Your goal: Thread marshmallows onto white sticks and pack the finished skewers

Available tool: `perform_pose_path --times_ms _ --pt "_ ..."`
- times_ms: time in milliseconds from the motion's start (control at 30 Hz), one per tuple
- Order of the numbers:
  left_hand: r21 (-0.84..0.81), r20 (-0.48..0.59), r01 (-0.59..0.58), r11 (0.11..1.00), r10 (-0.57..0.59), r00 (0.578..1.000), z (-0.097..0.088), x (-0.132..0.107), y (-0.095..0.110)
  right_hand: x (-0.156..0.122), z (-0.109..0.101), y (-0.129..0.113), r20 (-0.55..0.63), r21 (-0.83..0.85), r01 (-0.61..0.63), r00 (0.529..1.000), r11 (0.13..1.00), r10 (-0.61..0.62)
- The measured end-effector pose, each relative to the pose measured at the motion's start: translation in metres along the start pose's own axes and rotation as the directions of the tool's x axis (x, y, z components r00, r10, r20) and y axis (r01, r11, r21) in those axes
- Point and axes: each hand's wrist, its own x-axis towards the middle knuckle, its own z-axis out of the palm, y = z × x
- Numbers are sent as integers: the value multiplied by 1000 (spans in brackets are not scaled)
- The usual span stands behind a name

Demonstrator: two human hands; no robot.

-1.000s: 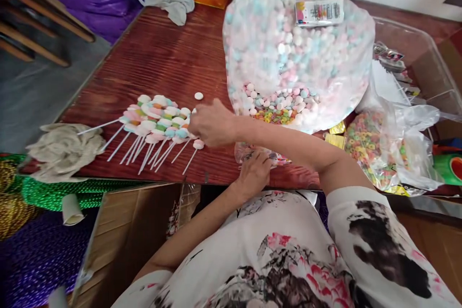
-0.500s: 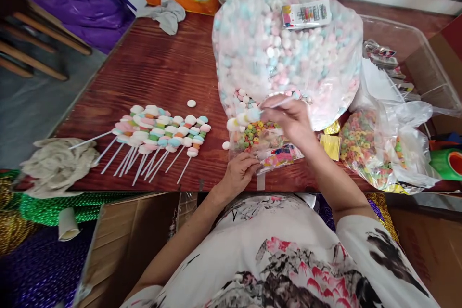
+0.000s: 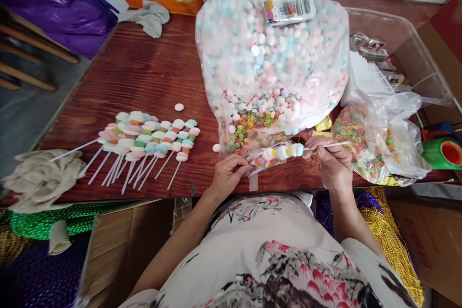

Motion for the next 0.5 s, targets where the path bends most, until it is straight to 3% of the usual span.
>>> perform_pose_path --times_ms 233,400,500 --pt "63 0 -88 994 89 996 1 -3 -1 -4 5 22 24 -5 -118 993 993 118" --pt "104 26 -179 978 177 984 0 -5 2 -2 4 27 77 54 -276 959 960 272" --pt "110 45 -213 971 209 977 0 -6 3 -6 9 28 62 24 -270 961 963 268"
